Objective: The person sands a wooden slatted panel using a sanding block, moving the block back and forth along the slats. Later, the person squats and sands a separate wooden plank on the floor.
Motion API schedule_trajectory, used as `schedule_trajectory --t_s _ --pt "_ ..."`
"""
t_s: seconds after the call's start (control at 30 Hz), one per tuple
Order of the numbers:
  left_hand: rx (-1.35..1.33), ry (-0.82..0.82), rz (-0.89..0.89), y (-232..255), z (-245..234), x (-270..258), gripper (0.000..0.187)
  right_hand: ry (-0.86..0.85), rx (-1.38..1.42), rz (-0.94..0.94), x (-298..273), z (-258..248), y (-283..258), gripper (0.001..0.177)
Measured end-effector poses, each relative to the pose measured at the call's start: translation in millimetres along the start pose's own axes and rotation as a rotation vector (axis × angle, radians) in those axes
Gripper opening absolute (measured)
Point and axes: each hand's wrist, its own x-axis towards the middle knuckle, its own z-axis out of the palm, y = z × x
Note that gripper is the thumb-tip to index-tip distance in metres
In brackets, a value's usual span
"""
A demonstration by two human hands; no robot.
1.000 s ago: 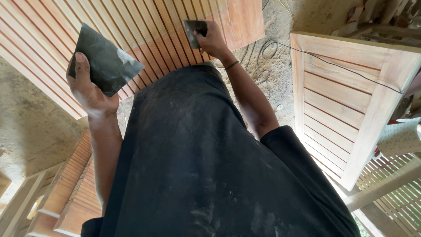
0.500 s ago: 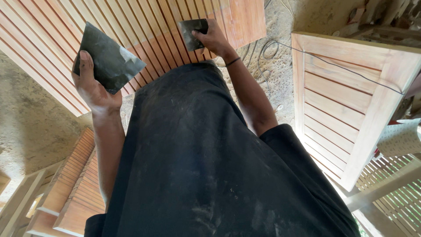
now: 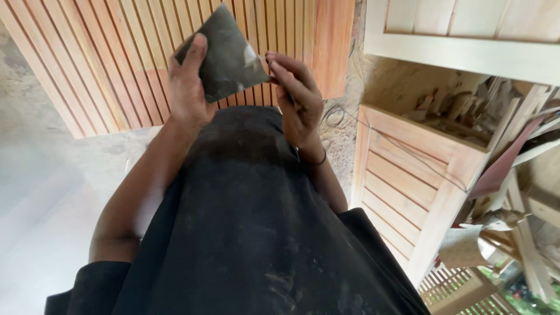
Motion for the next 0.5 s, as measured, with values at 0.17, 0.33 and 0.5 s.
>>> schedule_trajectory --t_s 0.17,0.33,0.5 --pt "-0.089 -0.049 0.069 7.4 7.8 -5.8 0.046 0.016 -0.337 -0.096 6.8 5.0 -13.4 0.042" --pt "-0.152 -0.178 0.118 19.8 -4.3 -6.6 0.034 -0.134 -0.662 -0.253 19.2 -10.6 -24.0 0.043" --pt "0.572 -0.139 0.644 33.8 -11.3 -6.5 0.041 -0.139 -0.739 -0.284 24.1 -15.0 -35.5 0.042"
